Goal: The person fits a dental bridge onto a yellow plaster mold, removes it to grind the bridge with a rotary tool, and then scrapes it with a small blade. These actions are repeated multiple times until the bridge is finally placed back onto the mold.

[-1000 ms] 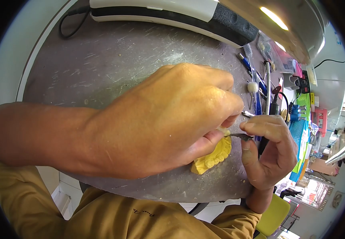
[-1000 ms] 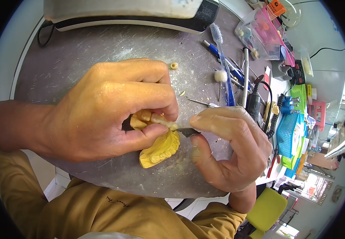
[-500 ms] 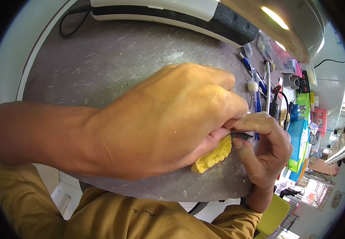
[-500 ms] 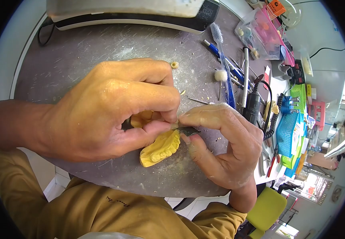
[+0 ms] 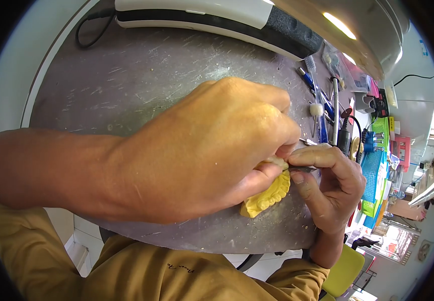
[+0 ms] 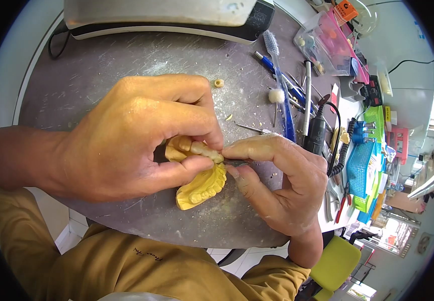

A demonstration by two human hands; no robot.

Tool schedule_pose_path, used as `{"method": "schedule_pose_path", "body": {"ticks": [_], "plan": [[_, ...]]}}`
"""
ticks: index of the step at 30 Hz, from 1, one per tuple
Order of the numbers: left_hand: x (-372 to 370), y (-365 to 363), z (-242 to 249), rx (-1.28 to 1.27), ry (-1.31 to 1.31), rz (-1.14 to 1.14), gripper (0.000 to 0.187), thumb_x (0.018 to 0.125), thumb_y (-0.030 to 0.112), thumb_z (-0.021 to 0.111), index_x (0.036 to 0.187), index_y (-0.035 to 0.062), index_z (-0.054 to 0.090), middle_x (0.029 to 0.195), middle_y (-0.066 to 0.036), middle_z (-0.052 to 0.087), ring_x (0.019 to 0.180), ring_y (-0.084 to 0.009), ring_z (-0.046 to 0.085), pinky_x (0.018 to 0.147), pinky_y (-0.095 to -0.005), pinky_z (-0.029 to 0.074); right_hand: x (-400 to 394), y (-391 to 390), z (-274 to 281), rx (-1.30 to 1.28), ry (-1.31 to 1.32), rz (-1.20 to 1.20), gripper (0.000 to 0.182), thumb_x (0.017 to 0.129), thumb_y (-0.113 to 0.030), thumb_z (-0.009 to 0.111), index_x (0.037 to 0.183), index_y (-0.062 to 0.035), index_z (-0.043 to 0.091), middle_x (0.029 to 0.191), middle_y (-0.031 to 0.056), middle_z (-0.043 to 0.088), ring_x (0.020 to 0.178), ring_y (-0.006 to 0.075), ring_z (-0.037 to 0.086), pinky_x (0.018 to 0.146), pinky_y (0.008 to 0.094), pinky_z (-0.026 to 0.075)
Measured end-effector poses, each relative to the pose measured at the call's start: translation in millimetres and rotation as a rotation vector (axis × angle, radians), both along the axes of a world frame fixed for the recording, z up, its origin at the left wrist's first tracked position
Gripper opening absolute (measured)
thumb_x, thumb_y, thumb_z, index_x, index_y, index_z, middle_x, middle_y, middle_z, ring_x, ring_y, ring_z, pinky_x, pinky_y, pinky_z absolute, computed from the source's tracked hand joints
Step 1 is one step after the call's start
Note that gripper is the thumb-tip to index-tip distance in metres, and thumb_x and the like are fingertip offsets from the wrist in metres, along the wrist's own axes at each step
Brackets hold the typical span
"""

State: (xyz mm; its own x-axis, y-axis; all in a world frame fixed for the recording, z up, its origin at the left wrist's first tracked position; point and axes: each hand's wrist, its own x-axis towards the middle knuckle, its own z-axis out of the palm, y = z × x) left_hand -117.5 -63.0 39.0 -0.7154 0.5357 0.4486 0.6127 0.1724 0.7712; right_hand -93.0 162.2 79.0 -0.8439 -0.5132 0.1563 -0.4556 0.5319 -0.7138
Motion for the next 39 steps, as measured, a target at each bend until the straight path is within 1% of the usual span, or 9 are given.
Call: {"method": "schedule_pose_path", "body": {"ticks": [1,3,6,16,31,34,36,37,39], "plan": [[0,0,0,-0.015,0.018,0.007,0.014,0.074,0.000,0.074,0.082,0.0015,0.063,0.079,-0.008,0.057,0.069,-0.0231,0.060,0.059,-0.0320,0.048,-1,0,-1,0.000,-0.001,-0.001,0.014,0.076,0.007,0.069,0.090,0.0065,0.066,0.088,0.0140,0.069,0.085,0.0219,0.067,0.081,0.0324,0.051],[0,0,-1,-0.011,0.018,0.006,0.014,0.073,-0.001,0.074,0.082,0.0015,0.064,0.079,-0.008,0.057,0.069,-0.0231,0.060,0.059,-0.0321,0.048,-3,0,-5,-0.022,0.065,-0.002,0.026,0.066,0.009,0.063,0.089,0.0029,0.071,0.086,0.0149,0.072,0.076,0.0224,0.071,0.071,0.0291,0.054],[0,1,-2,-0.011,0.017,0.003,0.014,0.073,-0.001,0.074,0.082,0.0015,0.064,0.079,-0.008,0.056,0.068,-0.0232,0.060,0.058,-0.0324,0.048,-3,2,-7,-0.032,0.059,-0.002,0.027,0.065,0.009,0.062,0.089,0.0026,0.071,0.086,0.0143,0.072,0.076,0.0226,0.071,0.071,0.0292,0.054],[0,1,-3,-0.015,0.028,-0.004,0.014,0.073,-0.002,0.074,0.083,0.0009,0.065,0.079,-0.007,0.056,0.067,-0.0217,0.059,0.058,-0.0318,0.047,-2,0,-8,-0.033,0.058,-0.021,0.026,0.066,0.010,0.062,0.089,0.0021,0.071,0.085,0.0141,0.072,0.075,0.0228,0.071,0.071,0.0290,0.054],[-1,1,-2,-0.010,0.021,-0.003,0.014,0.072,-0.004,0.073,0.083,0.0002,0.067,0.078,-0.006,0.056,0.067,-0.0187,0.059,0.056,-0.0302,0.047,0,-1,-6,-0.020,0.026,-0.050,0.025,0.068,0.010,0.062,0.089,0.0012,0.071,0.085,0.0128,0.072,0.075,0.0206,0.071,0.070,0.0275,0.054],[-1,2,-1,-0.021,0.004,0.003,0.014,0.071,-0.004,0.073,0.083,0.0001,0.067,0.078,-0.006,0.056,0.067,-0.0190,0.059,0.056,-0.0306,0.046,0,-1,-6,-0.026,0.026,-0.077,0.023,0.068,0.010,0.061,0.086,0.0012,0.072,0.084,0.0127,0.072,0.074,0.0206,0.071,0.069,0.0275,0.054],[0,1,-1,-0.027,0.011,0.006,0.014,0.071,-0.004,0.073,0.083,0.0001,0.067,0.078,-0.006,0.056,0.067,-0.0191,0.059,0.057,-0.0306,0.047,-3,8,-8,0.007,0.040,0.024,0.027,0.071,0.008,0.068,0.098,0.0028,0.069,0.090,0.0134,0.072,0.079,0.0190,0.071,0.071,0.0269,0.055],[0,1,-1,-0.034,0.018,0.009,0.014,0.071,-0.004,0.073,0.083,0.0002,0.067,0.078,-0.006,0.055,0.067,-0.0192,0.059,0.057,-0.0306,0.047,0,3,-8,0.006,0.042,0.025,0.027,0.071,0.008,0.068,0.098,0.0028,0.069,0.090,0.0134,0.072,0.079,0.0190,0.071,0.071,0.0269,0.055],[0,1,-1,-0.029,0.023,0.013,0.014,0.071,-0.004,0.073,0.083,0.0003,0.067,0.078,-0.006,0.055,0.067,-0.0192,0.058,0.057,-0.0305,0.047,7,-9,-10,-0.237,-0.053,-0.188,0.042,0.074,0.003,0.077,0.113,0.0043,0.061,0.097,0.0142,0.070,0.088,0.0175,0.070,0.074,0.0270,0.056]]}}
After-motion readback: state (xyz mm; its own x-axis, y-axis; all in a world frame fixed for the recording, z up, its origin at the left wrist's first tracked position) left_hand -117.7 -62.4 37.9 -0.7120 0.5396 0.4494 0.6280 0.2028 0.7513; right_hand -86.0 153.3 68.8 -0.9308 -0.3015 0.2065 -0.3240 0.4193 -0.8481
